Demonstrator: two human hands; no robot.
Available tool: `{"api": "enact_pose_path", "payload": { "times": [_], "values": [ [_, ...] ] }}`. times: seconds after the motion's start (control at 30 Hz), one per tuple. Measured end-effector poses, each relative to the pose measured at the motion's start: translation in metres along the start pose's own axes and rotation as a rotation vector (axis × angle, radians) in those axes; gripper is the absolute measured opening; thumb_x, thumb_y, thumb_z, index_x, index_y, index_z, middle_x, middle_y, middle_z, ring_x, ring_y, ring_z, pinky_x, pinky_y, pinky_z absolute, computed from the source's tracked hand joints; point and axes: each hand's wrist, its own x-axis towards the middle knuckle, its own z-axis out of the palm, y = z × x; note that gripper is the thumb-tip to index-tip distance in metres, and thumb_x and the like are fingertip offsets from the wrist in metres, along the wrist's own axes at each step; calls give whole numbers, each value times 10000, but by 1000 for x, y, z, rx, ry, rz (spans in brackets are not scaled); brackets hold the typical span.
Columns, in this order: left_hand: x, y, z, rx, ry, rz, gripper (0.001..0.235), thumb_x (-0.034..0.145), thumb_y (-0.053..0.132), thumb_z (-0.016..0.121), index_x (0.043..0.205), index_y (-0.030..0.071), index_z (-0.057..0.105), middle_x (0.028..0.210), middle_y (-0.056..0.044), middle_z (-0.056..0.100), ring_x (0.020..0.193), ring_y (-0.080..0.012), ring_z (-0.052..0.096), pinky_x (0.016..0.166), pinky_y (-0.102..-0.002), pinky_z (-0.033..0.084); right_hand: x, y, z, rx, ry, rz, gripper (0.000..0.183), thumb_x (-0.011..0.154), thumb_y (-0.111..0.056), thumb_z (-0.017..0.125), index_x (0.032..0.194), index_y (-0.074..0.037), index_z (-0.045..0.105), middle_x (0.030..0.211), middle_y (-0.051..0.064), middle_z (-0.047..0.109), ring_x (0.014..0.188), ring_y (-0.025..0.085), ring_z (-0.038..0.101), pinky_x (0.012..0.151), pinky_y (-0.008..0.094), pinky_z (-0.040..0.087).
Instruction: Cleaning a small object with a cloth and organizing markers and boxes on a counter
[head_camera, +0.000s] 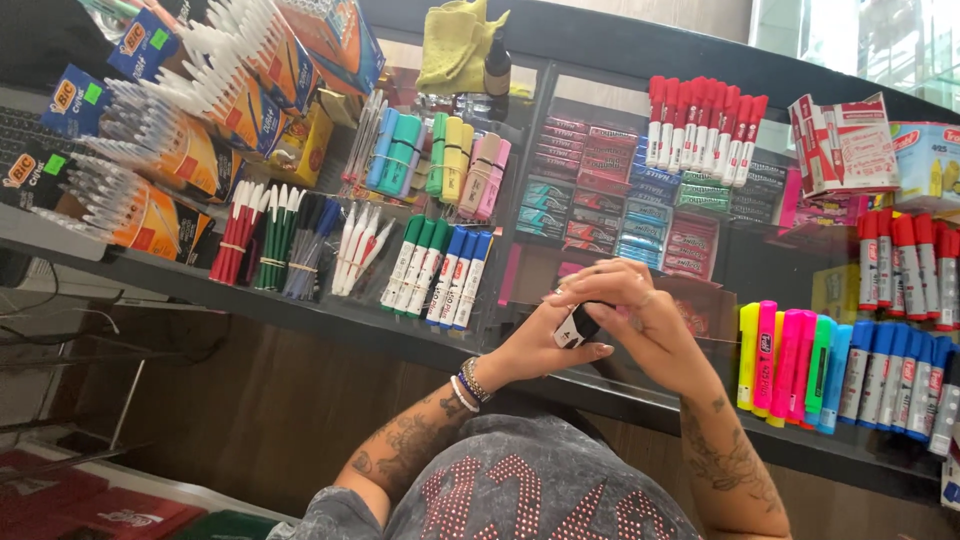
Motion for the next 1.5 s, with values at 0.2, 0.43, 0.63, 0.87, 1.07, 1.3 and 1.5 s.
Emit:
{"api": "enact_pose_path", "payload": {
  "times": [0.2, 0.43, 0.63, 0.87, 1.07, 1.3, 1.5],
  "values": [
    [0, 1, -7, -159, -13, -59, 324, 908, 101, 884, 1206, 48, 766, 1080, -97, 741, 1068, -85, 635, 918, -307, 548, 12, -20, -3, -104, -95, -44, 379, 1105, -118, 489, 1419, -45, 689, 1447, 172, 702, 1482, 380, 532, 1273, 560, 221],
    [-10, -12, -14, -174, 42, -25, 430, 900, 112, 902, 1290, 18, 747, 1288, -167, 764, 1311, -275, 673, 1108, -454, 518, -17, 16, -8, 81, 64, 45, 585, 1013, -153, 620, 1550, 28, 472, 1604, 242, 519, 1516, 417, 463, 1236, 600, 354],
    [-19, -27, -16, -118, 42, -93, 454, 815, 86, 957, 1210, 21, 741, 1187, -134, 746, 1168, -225, 701, 1025, -396, 540, -35, 28, 14, 7, 80, -35, 613, 987, -104, 698, 1545, 15, 476, 1556, 210, 566, 1446, 407, 549, 1192, 584, 418],
    [-9, -2, -15, 102, 98, -27, 886, 762, 112, 990, 1514, 52, 524, 1322, -132, 725, 1146, -258, 738, 1039, -426, 564, -48, 40, 21, -149, 265, -210, 386, 941, -107, 785, 1301, 30, 746, 1377, 218, 736, 1300, 448, 691, 1078, 540, 542],
    [-18, 1, -28, 344, 118, 272, 405, 907, 206, 904, 1279, 99, 786, 1194, -92, 784, 1064, -300, 782, 917, -411, 629, -59, 47, 22, -75, 277, -113, 413, 894, -105, 826, 1279, 36, 771, 1282, 234, 784, 1209, 424, 760, 995, 502, 598],
    [-12, 12, -23, 383, 170, 271, 442, 849, 215, 941, 1257, 113, 808, 1128, -84, 805, 987, -284, 805, 846, -406, 651, -54, 38, 22, -105, 330, -81, 380, 832, -89, 900, 1190, 2, 812, 1191, 202, 828, 1113, 392, 799, 902, 446, 621],
    [-14, 21, -29, 346, 93, 228, 467, 916, 246, 893, 1346, 118, 760, 1184, -94, 792, 1059, -308, 797, 893, -429, 640, -62, 45, 21, -78, 314, -46, 384, 813, -87, 911, 1177, -7, 818, 1187, 189, 830, 1109, 376, 805, 910, 439, 624]
  ]
}}
